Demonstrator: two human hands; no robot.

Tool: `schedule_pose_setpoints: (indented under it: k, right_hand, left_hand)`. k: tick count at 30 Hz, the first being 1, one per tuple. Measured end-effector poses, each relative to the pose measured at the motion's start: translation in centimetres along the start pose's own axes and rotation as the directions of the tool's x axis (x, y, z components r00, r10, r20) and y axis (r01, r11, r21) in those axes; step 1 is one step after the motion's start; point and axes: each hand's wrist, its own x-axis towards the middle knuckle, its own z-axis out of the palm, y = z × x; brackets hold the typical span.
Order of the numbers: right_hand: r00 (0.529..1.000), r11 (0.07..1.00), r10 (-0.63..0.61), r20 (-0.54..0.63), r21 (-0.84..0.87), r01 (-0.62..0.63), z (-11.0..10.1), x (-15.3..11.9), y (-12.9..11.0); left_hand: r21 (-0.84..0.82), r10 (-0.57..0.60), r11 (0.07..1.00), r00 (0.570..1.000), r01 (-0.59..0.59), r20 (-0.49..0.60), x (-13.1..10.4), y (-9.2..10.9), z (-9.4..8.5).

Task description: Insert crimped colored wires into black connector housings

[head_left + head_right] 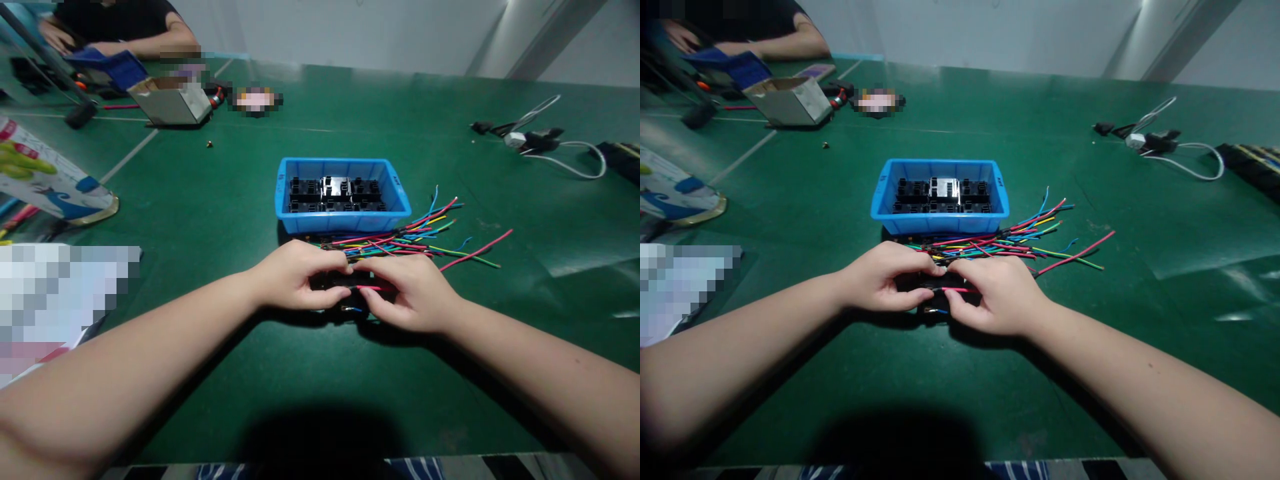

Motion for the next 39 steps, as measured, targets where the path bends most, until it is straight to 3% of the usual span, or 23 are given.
schedule_pose_setpoints:
  k: [8,15,22,29,35,39]
  right_hand:
    - [0.995,0.999,0.028,0.099,-0.021,-0.026,0.0,0.1,0.0]
    - [0.996,0.999,-0.04,0.079,-0.007,0.041,0.0,0.2,-0.1]
    - [0.998,0.996,-0.062,0.024,-0.067,0.063,0.1,0.1,-0.1]
    - [0.975,0.961,-0.21,0.078,-0.168,0.22,0.5,-0.5,0.9]
    - [0.965,0.95,-0.251,0.078,-0.174,0.261,0.5,-0.6,1.1]
    - [0.963,0.946,-0.258,0.08,-0.181,0.269,0.5,-0.5,1.2]
  left_hand:
    - [0.048,-0.029,0.999,0.993,0.023,0.112,0.2,0.0,0.0]
    - [0.12,-0.01,0.993,0.992,-0.005,0.127,0.1,0.1,0.1]
    - [0.178,-0.115,0.979,0.987,0.094,0.108,0.1,0.4,-0.4]
    - [0.129,-0.189,0.977,0.97,0.17,0.153,0.3,0.2,-0.6]
    - [0.209,-0.287,0.944,0.946,0.254,0.148,0.6,0.0,-0.1]
    - [0.273,-0.291,0.932,0.941,0.238,0.172,0.7,0.2,0.0]
